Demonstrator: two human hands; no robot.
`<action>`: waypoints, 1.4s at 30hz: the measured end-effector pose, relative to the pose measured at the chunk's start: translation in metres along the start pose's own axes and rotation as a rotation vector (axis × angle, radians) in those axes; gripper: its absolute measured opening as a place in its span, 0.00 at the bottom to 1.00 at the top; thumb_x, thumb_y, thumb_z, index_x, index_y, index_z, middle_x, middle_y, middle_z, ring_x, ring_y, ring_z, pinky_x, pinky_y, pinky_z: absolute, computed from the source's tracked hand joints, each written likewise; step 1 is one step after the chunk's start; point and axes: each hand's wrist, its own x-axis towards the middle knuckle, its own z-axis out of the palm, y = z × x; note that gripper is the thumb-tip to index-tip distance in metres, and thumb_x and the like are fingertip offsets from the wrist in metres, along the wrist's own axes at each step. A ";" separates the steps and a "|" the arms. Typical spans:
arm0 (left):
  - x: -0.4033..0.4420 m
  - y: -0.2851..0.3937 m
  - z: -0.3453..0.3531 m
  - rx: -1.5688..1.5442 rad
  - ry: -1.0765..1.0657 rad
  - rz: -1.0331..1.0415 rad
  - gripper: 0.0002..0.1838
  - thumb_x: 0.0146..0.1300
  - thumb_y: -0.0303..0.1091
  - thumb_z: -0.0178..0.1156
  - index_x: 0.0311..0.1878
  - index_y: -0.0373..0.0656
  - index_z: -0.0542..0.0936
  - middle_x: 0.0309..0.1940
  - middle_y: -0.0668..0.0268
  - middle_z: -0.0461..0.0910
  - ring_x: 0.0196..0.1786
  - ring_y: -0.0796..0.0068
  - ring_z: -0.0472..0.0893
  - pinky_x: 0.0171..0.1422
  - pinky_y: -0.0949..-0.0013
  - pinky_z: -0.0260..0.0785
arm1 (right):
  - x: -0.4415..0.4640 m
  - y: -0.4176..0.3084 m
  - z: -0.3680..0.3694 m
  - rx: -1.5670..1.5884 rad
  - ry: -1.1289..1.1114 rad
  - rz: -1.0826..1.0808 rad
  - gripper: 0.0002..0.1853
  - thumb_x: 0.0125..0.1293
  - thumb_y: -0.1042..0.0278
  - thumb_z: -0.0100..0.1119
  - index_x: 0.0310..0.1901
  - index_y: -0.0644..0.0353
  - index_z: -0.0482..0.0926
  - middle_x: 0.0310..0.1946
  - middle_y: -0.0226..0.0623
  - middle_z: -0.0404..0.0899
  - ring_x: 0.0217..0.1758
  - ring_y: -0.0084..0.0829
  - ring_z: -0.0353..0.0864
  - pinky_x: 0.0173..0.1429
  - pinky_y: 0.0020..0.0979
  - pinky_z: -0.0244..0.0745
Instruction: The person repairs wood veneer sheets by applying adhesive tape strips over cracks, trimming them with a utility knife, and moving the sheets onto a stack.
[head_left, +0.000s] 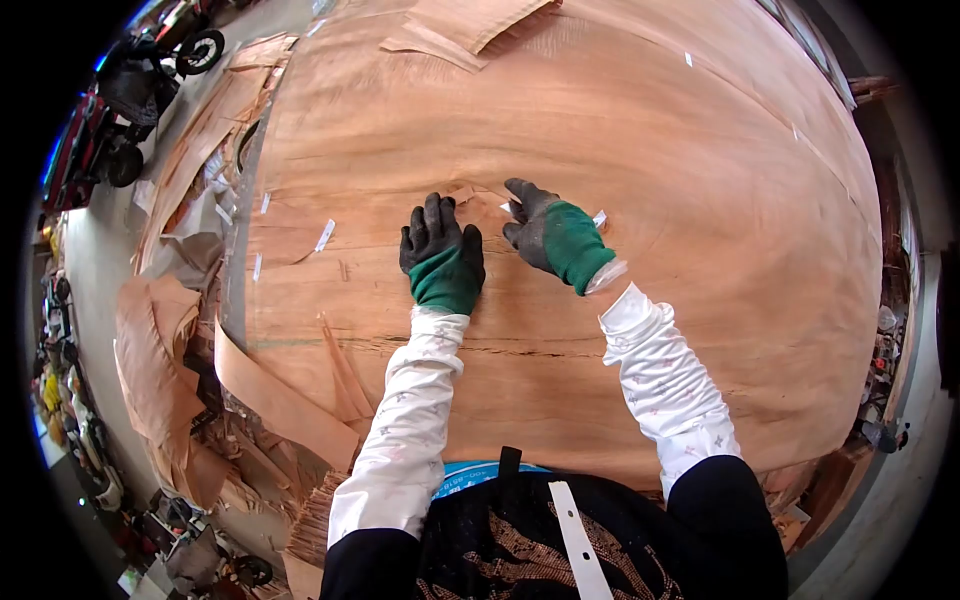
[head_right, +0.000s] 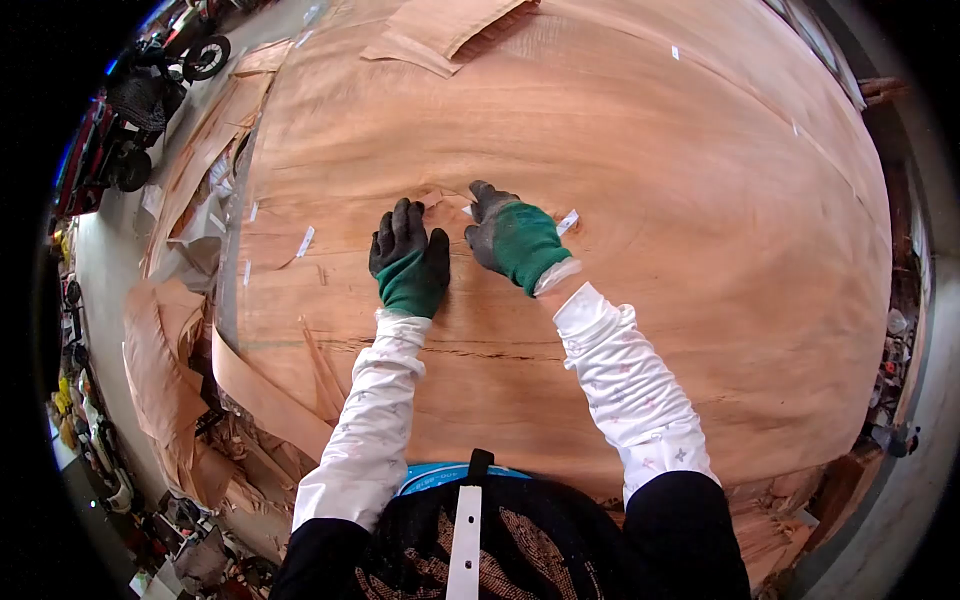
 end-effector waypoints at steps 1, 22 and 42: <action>0.000 0.001 0.000 0.011 0.001 -0.006 0.26 0.59 0.43 0.57 0.60 0.44 0.72 0.62 0.58 0.70 0.63 0.54 0.69 0.66 0.52 0.60 | 0.002 0.003 0.007 -0.022 0.040 -0.019 0.27 0.60 0.67 0.60 0.62 0.60 0.69 0.45 0.47 0.82 0.48 0.41 0.82 0.52 0.33 0.76; 0.013 -0.028 0.004 0.014 -0.120 0.084 0.31 0.56 0.40 0.58 0.65 0.45 0.67 0.59 0.59 0.74 0.56 0.55 0.76 0.54 0.55 0.71 | 0.051 -0.036 0.074 -0.318 0.129 -0.064 0.09 0.64 0.65 0.53 0.40 0.59 0.79 0.39 0.46 0.81 0.43 0.47 0.81 0.46 0.41 0.78; 0.022 -0.026 -0.006 0.170 -0.282 0.151 0.26 0.57 0.34 0.55 0.62 0.47 0.71 0.62 0.61 0.71 0.56 0.55 0.75 0.49 0.49 0.72 | 0.039 -0.029 0.012 -0.531 -0.331 -0.040 0.23 0.58 0.74 0.58 0.57 0.53 0.69 0.55 0.43 0.73 0.52 0.44 0.79 0.49 0.43 0.78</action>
